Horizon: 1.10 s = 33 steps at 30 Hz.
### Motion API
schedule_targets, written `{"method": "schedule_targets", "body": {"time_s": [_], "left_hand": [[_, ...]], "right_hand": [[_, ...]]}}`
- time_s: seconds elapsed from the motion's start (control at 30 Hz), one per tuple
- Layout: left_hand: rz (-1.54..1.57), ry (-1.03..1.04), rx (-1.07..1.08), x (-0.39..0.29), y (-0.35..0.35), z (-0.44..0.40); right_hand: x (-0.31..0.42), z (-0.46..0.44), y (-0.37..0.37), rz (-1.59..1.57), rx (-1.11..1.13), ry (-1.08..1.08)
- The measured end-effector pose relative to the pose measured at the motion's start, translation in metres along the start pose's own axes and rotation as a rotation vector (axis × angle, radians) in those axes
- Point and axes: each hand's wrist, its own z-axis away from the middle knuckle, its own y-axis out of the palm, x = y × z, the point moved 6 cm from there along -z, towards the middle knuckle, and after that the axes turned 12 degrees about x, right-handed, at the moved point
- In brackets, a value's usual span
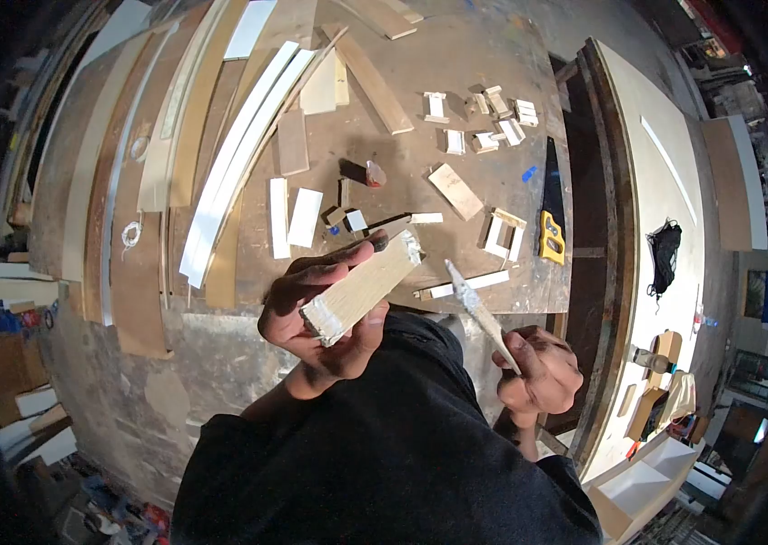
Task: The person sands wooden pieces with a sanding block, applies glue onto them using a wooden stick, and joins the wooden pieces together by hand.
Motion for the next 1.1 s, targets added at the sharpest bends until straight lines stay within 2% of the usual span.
{"method": "schedule_targets", "body": {"time_s": [0.13, 0.23, 0.3, 0.37, 0.43, 0.57, 0.63, 0.7, 0.77, 0.83, 0.93, 1.03, 1.1], "left_hand": [[0.005, 0.047, 0.037, -0.001, 0.003, -0.003], [0.02, 0.054, 0.059, 0.005, 0.006, -0.008], [0.07, 0.177, 0.16, 0.003, 0.009, -0.011], [0.046, 0.156, 0.142, 0.002, 0.01, -0.009], [0.001, 0.12, 0.108, 0.001, 0.011, -0.008], [-0.016, 0.118, 0.08, 0.004, 0.006, -0.012], [0.032, 0.088, 0.006, 0.009, -0.004, -0.008], [0.248, 0.012, -0.305, 0.026, -0.006, 0.003], [0.268, -0.194, -0.121, 0.033, -0.014, 0.0], [0.324, -0.148, -0.137, 0.037, -0.01, -0.001], [0.448, -0.14, -0.168, 0.038, -0.009, 0.0], [0.457, -0.191, -0.076, 0.035, -0.007, -0.009], [0.704, -0.445, -0.136, 0.043, -0.003, -0.005]], "right_hand": [[0.001, -0.007, 0.007, 0.011, -0.025, 0.035], [0.002, -0.015, 0.018, 0.105, 0.095, 0.105], [0.002, -0.017, 0.024, 0.095, 0.14, 0.155], [0.003, -0.022, 0.029, 0.137, 0.154, 0.156], [0.0, -0.023, 0.032, 0.008, 0.107, 0.126], [-0.002, -0.026, 0.038, 0.065, 0.107, 0.043], [-0.003, -0.025, 0.036, 0.093, 0.142, 0.011], [-0.007, -0.026, 0.026, 0.128, 0.18, -0.028], [-0.008, -0.029, 0.02, 0.164, 0.217, -0.067], [-0.01, -0.034, 0.009, 0.063, 0.12, -0.039], [-0.013, -0.041, 0.005, 0.072, 0.13, -0.033], [-0.013, -0.048, 0.009, 0.054, 0.208, -0.045], [-0.013, -0.048, 0.008, 0.096, 0.255, -0.103]]}}
